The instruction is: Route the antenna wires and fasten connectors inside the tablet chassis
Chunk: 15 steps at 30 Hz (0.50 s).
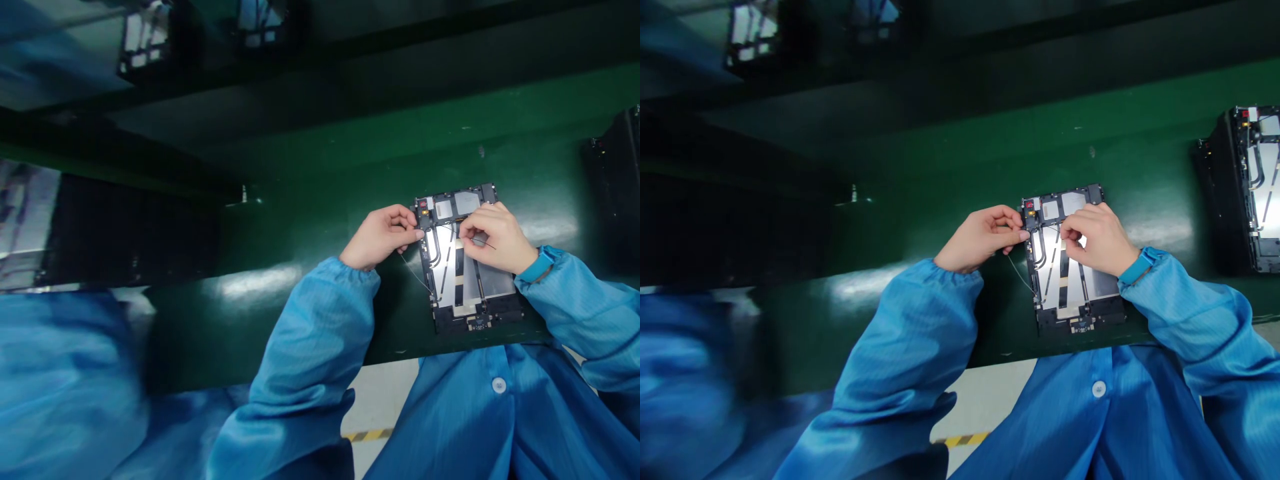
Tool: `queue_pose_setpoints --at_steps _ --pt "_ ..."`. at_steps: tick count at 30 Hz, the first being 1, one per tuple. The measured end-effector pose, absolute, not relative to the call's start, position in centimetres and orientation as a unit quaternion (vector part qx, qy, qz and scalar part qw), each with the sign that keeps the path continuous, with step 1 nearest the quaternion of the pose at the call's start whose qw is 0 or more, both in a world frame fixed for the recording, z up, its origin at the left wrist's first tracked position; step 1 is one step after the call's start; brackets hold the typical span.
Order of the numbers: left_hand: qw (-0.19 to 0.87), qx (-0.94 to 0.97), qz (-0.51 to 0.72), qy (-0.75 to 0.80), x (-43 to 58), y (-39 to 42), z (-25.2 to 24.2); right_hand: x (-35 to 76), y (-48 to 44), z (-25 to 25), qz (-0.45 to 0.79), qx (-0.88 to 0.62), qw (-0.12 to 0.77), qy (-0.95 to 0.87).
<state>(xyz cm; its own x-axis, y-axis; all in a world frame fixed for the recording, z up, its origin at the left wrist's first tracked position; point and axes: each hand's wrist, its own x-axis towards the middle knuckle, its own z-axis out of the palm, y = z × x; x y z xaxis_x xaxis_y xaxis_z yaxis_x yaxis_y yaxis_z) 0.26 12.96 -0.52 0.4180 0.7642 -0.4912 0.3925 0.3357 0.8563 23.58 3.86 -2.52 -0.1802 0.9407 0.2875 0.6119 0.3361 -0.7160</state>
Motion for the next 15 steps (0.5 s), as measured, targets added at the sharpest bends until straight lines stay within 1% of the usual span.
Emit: queue_pose_setpoints --at_steps 6,9,12,15 --pt "0.630 0.515 0.225 0.537 1.0 11.1 -0.8 23.6 3.8 -2.6 0.225 -0.526 0.370 -0.732" --pt "0.618 0.508 0.245 0.547 1.3 10.6 -0.9 23.6 3.8 -2.7 0.222 -0.520 0.379 -0.733" --pt "0.595 0.535 0.208 0.563 1.5 10.9 -0.5 23.8 3.8 -2.8 0.227 -0.513 0.379 -0.736" --pt "0.503 0.637 0.131 0.569 1.5 11.8 0.4 24.0 3.9 -2.9 0.236 -0.510 0.370 -0.740"
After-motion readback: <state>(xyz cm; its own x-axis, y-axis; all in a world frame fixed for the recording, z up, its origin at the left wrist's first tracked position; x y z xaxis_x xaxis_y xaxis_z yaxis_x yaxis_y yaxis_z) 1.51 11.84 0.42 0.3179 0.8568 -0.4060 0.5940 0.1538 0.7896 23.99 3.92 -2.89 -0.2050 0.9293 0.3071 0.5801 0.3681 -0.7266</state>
